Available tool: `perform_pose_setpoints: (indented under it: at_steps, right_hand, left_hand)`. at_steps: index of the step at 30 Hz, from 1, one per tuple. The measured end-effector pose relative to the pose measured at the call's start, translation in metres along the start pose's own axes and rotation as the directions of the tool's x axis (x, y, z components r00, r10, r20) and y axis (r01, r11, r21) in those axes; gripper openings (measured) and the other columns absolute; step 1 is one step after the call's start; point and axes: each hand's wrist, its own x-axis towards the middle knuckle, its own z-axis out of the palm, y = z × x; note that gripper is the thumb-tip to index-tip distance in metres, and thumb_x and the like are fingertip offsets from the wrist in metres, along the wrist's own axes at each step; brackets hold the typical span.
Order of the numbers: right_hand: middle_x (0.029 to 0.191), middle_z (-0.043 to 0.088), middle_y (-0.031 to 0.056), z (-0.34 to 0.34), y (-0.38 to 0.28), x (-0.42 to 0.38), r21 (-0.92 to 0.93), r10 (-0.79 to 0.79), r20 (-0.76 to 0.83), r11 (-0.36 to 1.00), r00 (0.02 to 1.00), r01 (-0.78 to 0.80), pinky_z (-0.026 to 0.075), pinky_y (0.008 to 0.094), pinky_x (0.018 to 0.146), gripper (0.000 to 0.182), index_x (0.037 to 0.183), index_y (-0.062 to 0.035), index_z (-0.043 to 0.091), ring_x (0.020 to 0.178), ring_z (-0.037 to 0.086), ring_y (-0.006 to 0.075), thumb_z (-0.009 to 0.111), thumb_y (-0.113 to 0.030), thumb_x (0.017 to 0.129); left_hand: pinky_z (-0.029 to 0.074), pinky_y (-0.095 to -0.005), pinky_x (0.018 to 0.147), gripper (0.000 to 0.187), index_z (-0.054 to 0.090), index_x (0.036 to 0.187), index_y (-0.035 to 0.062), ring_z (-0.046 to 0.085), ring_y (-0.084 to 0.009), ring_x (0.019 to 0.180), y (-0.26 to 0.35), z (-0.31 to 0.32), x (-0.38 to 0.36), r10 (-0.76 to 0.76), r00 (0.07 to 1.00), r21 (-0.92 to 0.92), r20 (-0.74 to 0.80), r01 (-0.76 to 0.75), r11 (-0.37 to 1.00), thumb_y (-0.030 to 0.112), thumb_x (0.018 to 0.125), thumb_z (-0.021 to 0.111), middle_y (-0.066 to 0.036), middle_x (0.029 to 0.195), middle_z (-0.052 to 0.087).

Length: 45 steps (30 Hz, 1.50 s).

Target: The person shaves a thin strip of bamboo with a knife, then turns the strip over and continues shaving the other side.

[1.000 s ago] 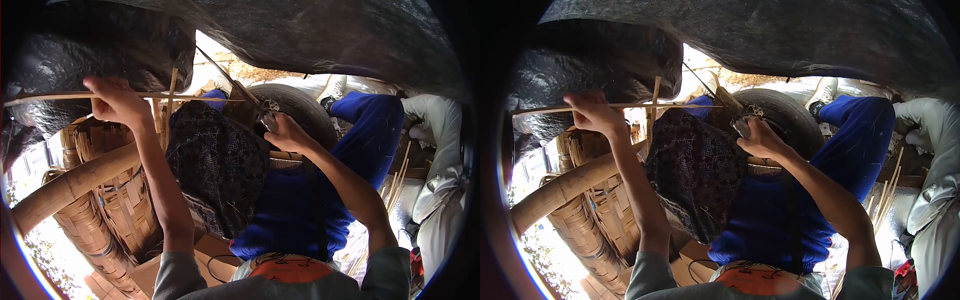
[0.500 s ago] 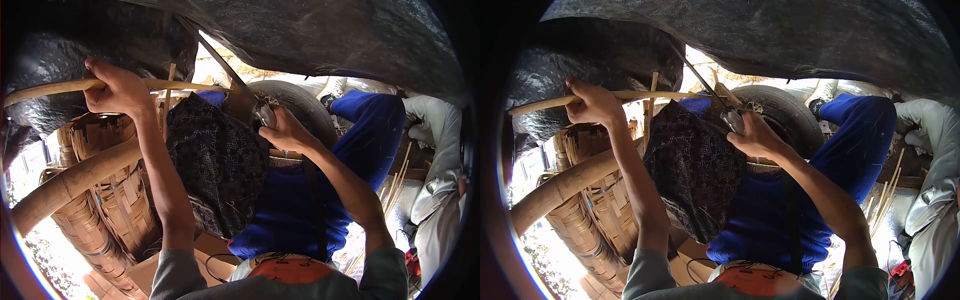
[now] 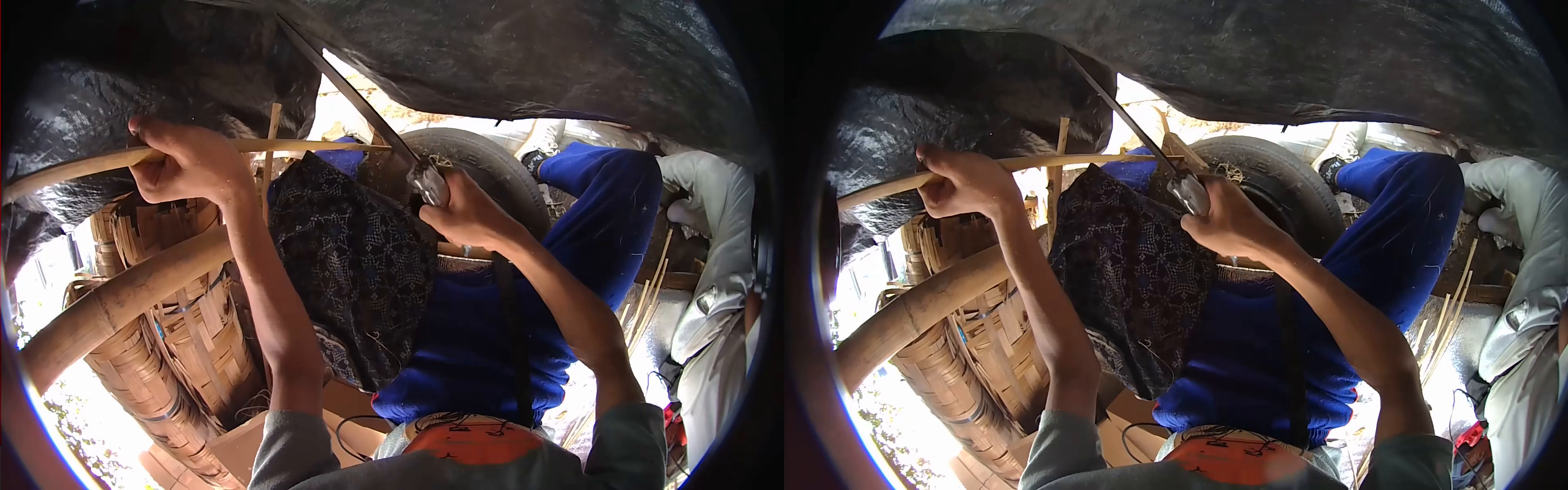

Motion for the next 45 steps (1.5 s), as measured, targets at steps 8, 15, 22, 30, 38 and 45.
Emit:
perform_pose_setpoints:
  at_steps: [8, 15, 22, 30, 38, 45]
  right_hand:
    - [0.054, 0.044, 0.0034, -0.013, -0.002, -0.003, -0.053, 0.278, -0.08, 0.958, 0.957, -0.282, 0.033, 0.0277, 0.033, 0.013, 0.086, 0.002, 0.047, 0.039, 0.044, 0.0107, 0.051, -0.002, 0.075]
    - [0.051, 0.042, 0.0014, -0.001, 0.027, 0.011, 0.157, 0.279, 0.167, 0.939, 0.946, -0.305, 0.034, 0.0249, 0.033, 0.01, 0.079, -0.0019, 0.044, 0.036, 0.041, 0.0094, 0.053, 0.0, 0.077]
    - [0.053, 0.044, 0.0022, -0.027, -0.006, 0.012, 0.082, 0.092, 0.158, 0.991, 0.983, -0.106, 0.036, 0.0271, 0.036, 0.008, 0.082, -0.001, 0.046, 0.042, 0.045, 0.0104, 0.049, 0.001, 0.075]
    - [0.056, 0.046, 0.0025, -0.015, -0.01, 0.001, 0.063, 0.318, 0.11, 0.943, 0.942, -0.326, 0.033, 0.0266, 0.033, 0.013, 0.086, 0.0021, 0.044, 0.041, 0.044, 0.0105, 0.051, -0.003, 0.077]
    - [0.058, 0.05, 0.0076, 0.001, 0.04, 0.01, 0.008, 0.313, 0.047, 0.949, 0.948, -0.314, 0.037, 0.0275, 0.036, 0.008, 0.082, 0.0024, 0.051, 0.047, 0.047, 0.0114, 0.048, -0.002, 0.076]
    - [0.052, 0.046, 0.0025, -0.025, 0.013, 0.015, 0.076, 0.04, 0.065, 0.996, 0.997, -0.045, 0.036, 0.0293, 0.034, 0.006, 0.076, -0.002, 0.048, 0.038, 0.043, 0.0122, 0.053, -0.005, 0.076]
  left_hand:
    - [0.029, -0.022, 0.046, 0.032, 0.056, 0.061, -0.0002, 0.037, -0.0047, 0.047, 0.003, -0.004, -0.002, -0.163, 0.987, -0.043, 0.012, 0.163, 0.986, 0.017, 0.088, 0.055, 0.004, 0.05, 0.045]
    - [0.025, -0.0223, 0.044, 0.042, 0.043, 0.05, 0.007, 0.029, -0.004, 0.043, -0.001, 0.003, 0.002, -0.021, 0.997, -0.069, 0.068, 0.026, 0.997, 0.017, 0.088, 0.055, 0.005, 0.045, 0.036]
    - [0.02, -0.0239, 0.042, 0.047, 0.035, 0.048, 0.0101, 0.026, -0.0045, 0.042, -0.008, -0.009, 0.007, -0.109, 0.984, -0.108, 0.141, 0.125, 0.986, 0.021, 0.09, 0.053, 0.005, 0.044, 0.033]
    - [0.021, -0.0252, 0.044, 0.052, 0.03, 0.044, 0.0115, 0.024, -0.0051, 0.042, 0.004, 0.002, 0.005, -0.196, 0.979, -0.095, 0.049, 0.2, 0.975, 0.022, 0.09, 0.052, 0.006, 0.043, 0.03]
    - [0.02, -0.0256, 0.043, 0.05, 0.028, 0.046, 0.0109, 0.023, -0.0051, 0.042, -0.001, 0.004, 0.006, -0.082, 0.983, -0.13, 0.162, 0.103, 0.986, 0.022, 0.09, 0.05, 0.006, 0.043, 0.029]
    - [0.019, -0.0241, 0.044, 0.049, 0.03, 0.046, 0.01, 0.024, -0.0053, 0.043, -0.002, 0.001, 0.006, -0.123, 0.977, -0.108, 0.172, 0.142, 0.984, 0.021, 0.091, 0.049, 0.006, 0.043, 0.03]
